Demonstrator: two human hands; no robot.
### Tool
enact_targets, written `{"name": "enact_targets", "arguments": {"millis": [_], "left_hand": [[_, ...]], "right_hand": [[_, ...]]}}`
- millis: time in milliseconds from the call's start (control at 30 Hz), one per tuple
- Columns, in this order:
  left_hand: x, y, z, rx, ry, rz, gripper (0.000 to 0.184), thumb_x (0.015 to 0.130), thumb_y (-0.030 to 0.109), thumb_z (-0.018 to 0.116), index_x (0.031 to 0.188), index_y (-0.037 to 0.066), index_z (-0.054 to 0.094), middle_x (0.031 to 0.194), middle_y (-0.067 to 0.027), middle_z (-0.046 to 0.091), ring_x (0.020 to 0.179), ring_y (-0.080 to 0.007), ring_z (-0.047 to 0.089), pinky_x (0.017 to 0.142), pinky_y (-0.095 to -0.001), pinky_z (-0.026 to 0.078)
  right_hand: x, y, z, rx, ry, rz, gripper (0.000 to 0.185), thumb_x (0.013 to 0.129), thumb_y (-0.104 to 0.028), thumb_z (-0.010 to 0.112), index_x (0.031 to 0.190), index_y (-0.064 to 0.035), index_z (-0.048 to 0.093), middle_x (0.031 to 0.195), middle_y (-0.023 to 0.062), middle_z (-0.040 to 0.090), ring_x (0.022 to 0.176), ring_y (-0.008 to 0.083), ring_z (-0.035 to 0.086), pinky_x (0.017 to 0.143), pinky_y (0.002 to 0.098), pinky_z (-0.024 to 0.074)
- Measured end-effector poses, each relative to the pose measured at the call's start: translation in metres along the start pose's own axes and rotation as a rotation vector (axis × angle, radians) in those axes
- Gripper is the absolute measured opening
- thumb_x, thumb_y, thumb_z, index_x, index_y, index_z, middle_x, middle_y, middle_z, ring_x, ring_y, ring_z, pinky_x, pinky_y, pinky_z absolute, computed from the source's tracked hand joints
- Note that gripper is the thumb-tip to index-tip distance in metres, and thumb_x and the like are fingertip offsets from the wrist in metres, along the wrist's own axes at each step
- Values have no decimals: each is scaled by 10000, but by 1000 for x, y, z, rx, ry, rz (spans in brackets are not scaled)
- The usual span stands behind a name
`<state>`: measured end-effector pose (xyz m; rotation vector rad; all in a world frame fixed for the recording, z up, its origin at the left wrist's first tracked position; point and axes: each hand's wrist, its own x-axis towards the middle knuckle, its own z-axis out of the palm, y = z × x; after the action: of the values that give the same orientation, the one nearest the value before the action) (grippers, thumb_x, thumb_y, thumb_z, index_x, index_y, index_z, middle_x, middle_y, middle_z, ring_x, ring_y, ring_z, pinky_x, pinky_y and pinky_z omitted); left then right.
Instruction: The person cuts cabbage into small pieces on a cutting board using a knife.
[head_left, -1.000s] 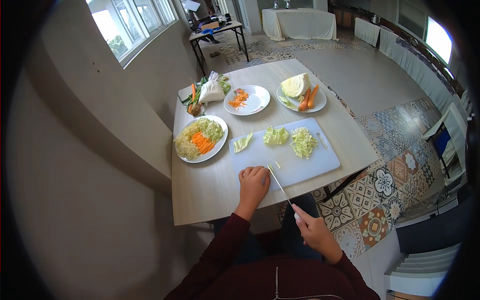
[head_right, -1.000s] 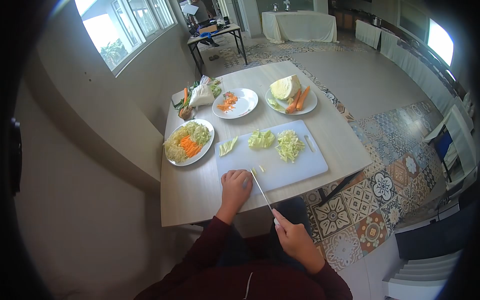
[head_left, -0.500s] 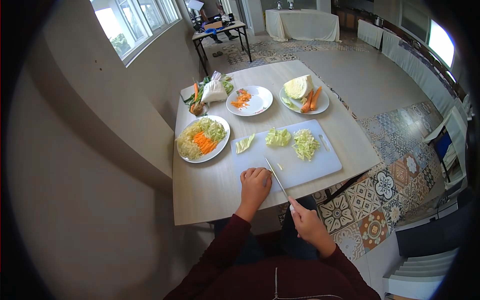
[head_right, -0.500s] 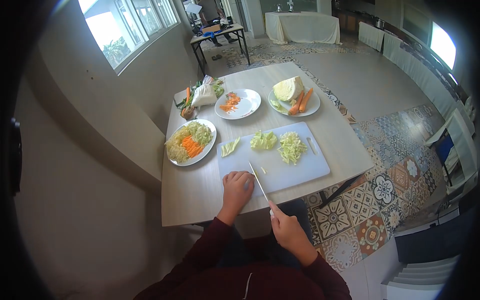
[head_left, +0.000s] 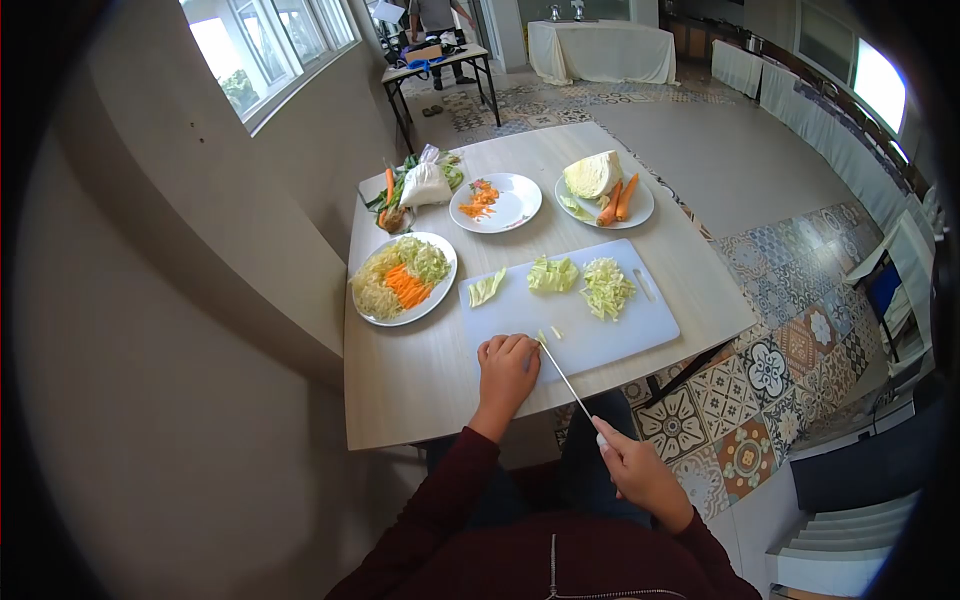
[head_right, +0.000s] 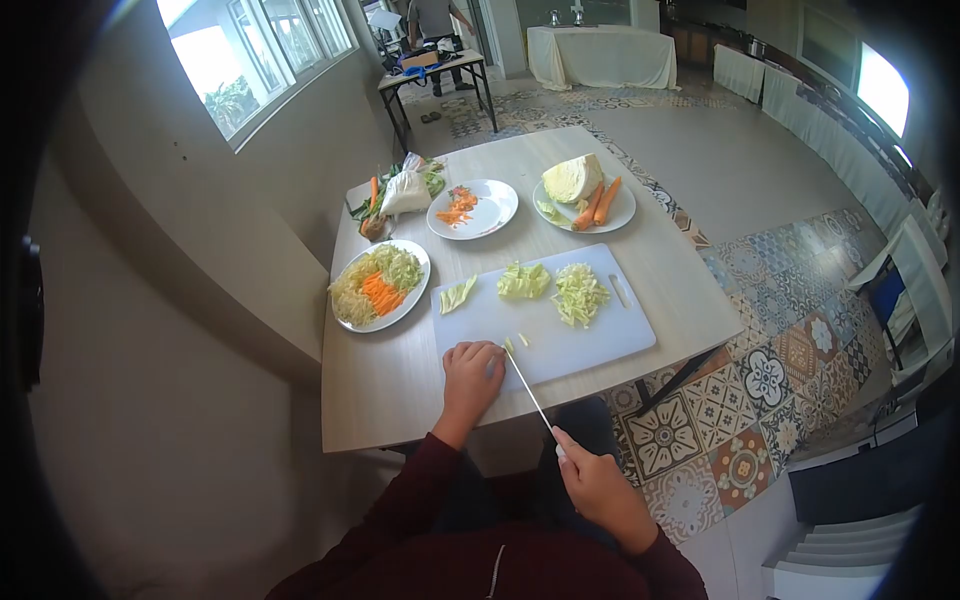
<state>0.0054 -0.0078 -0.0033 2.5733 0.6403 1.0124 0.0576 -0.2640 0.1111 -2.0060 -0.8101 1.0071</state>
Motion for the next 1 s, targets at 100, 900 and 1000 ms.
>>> {"name": "enact_targets", "arguments": {"millis": [100,900,1000], "left_hand": [[0,0,0,-7,5,7,99,843,128,705,942,124,702,1002,-8,704,1005,-244,603,956,-433,390],[0,2,-3,-1,10,13,58,862,137,704,917,122,715,985,0,716,1001,-238,605,958,-431,388],[0,2,-3,-3,20,9,55,860,143,712,912,126,719,979,7,720,1003,-234,605,955,-426,389]], "right_hand": [[3,14,5,-32,77,-143,424,999,-151,508,1406,-35,534,892,289,672,787,464,661,692,472,533],[28,31,14,-149,272,-279,421,959,-200,585,1364,-84,598,891,251,692,767,398,691,698,413,527],[28,30,13,-142,263,-266,420,961,-196,583,1362,-73,595,871,254,685,739,389,683,687,406,520]]}}
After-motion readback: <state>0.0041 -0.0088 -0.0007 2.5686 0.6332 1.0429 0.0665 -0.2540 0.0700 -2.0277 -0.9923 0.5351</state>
